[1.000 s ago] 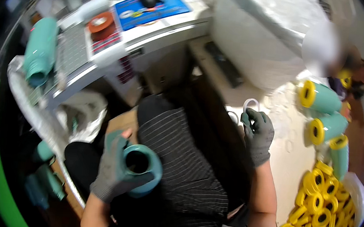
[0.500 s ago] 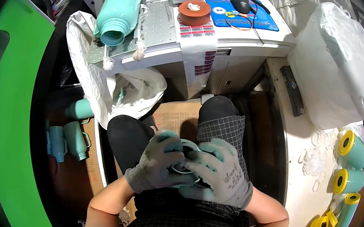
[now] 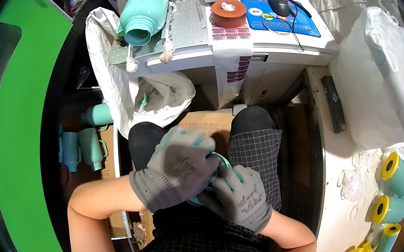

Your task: The person assembles teal plastic containers by inserting a clear plastic ring into the opening and screwing on a yellow lid. The person handles the containers one at a time, repeating the assembly process for multiple units.

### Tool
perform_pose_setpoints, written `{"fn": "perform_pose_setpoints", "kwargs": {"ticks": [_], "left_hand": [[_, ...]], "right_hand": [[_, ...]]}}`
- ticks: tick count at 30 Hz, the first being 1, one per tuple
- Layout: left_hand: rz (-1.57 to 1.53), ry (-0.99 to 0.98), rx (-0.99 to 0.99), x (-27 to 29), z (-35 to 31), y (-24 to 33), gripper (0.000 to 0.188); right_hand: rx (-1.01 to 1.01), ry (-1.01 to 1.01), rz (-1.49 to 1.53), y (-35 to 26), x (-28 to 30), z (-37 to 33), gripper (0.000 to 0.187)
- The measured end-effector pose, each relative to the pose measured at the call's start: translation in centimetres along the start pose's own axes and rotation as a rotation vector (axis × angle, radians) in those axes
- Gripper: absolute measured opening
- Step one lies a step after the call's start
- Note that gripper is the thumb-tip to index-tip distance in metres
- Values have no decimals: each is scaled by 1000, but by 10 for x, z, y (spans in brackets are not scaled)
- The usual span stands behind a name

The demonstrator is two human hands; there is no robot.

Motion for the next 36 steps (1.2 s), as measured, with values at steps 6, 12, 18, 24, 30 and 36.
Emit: {"fn": "perform_pose_setpoints", "kwargs": {"ticks": [6,12,18,24,30,36], "left_hand": [[-60,-68,-194,-3,26,6,25],[-75,-96,-160,-19,28,15,26],[-649,322,-60,10,25,11,35],[-456,428,53,-35,-37,87,87],[-1011,516,174,-39,40,-32,70],[-1214,391,969,-263,113,-214,81]], "right_hand": [[2,-41,17,5,1,-5,29],[-73,-67,64,8,8,-7,32],[-49,236,46,19,50,-62,36],[-833,221,415,70,79,-169,87],[-1238,838,1161,111,63,-279,46],[-761,838,513,101,112,-217,100]]}}
Point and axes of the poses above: each hand's wrist, its own z-axis towards the middle knuckle, its own x-axis out of the back of the hand, y = z × x, the point moved 10 cm from there along z, towards the middle knuckle, and after that the axes turned 9 degrees about z, right-handed, at the moved point
